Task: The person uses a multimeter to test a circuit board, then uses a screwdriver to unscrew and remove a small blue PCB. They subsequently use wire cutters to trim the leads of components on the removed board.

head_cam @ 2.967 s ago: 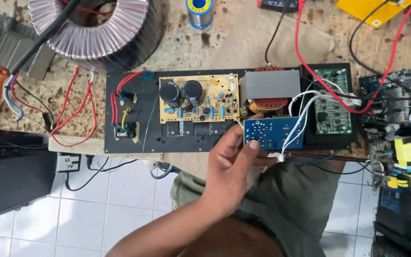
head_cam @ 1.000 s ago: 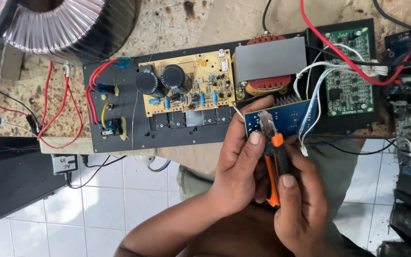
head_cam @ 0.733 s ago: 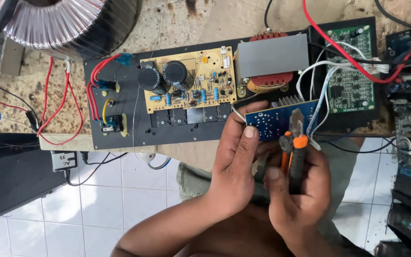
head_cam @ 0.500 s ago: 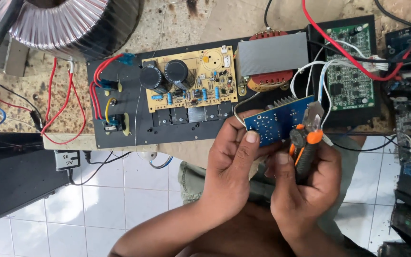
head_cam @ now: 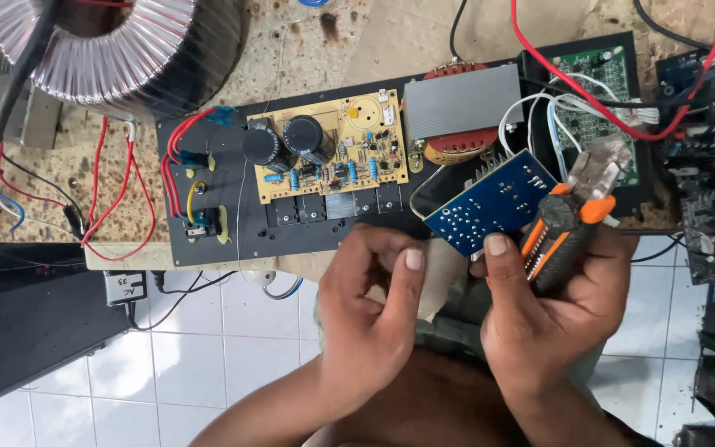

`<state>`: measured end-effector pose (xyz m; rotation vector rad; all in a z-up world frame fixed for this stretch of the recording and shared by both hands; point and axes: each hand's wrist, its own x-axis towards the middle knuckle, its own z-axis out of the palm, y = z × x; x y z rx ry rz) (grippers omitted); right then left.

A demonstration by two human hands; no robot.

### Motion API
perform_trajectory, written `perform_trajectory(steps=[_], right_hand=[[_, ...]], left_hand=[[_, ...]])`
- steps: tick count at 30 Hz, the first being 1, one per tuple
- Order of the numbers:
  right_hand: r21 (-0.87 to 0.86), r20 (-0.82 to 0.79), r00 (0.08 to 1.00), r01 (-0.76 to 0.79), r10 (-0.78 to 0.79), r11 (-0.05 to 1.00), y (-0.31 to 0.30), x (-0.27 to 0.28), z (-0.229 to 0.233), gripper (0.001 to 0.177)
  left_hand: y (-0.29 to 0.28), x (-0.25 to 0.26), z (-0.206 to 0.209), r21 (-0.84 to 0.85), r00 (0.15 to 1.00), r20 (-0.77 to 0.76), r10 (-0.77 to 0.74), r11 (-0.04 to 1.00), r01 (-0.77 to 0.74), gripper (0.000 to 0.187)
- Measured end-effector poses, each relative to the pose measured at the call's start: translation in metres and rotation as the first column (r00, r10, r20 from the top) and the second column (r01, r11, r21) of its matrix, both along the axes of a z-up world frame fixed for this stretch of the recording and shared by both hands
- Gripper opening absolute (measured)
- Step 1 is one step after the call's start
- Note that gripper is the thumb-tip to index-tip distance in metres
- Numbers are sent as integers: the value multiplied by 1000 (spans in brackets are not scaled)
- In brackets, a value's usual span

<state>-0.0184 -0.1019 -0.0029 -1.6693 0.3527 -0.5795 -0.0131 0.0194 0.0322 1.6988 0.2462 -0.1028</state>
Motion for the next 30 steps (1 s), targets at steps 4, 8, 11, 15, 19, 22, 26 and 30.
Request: perform_trajectory(steps=[4,8,11,15,19,22,26,30], right_hand=[[131,-19,1000,5,-3,991,-3,4,6,37],[178,-37,999,15,-9,984,-5,7,12,36],[81,-43,999,15,-12,997,-7,6,18,31],[46,-11,999,-38,38,998,-14,8,18,30],[-32,-26,998,-55,54,998,-12,8,21,31],[-128,-42,998,-57,52,990,-17,2,24,25],[133,-51,998,-38,45,990,-24,-29,-12,76],[7,-144,977,-155,154,988,-22,-45,-7,61]], left_hand=[[7,7,-1,259,861,490,-137,966,6,21],[14,23,9,91,862,375,-341,939,332,55],[15,36,7,9,834,350,-427,891,453,59],[15,50,15,-144,825,199,-529,816,559,65],[14,51,4,-377,842,191,-504,755,537,66],[11,49,-1,-407,873,196,-446,773,487,65],[11,46,-4,-404,878,218,-426,780,478,63],[14,46,-10,-286,871,226,-436,825,487,62]])
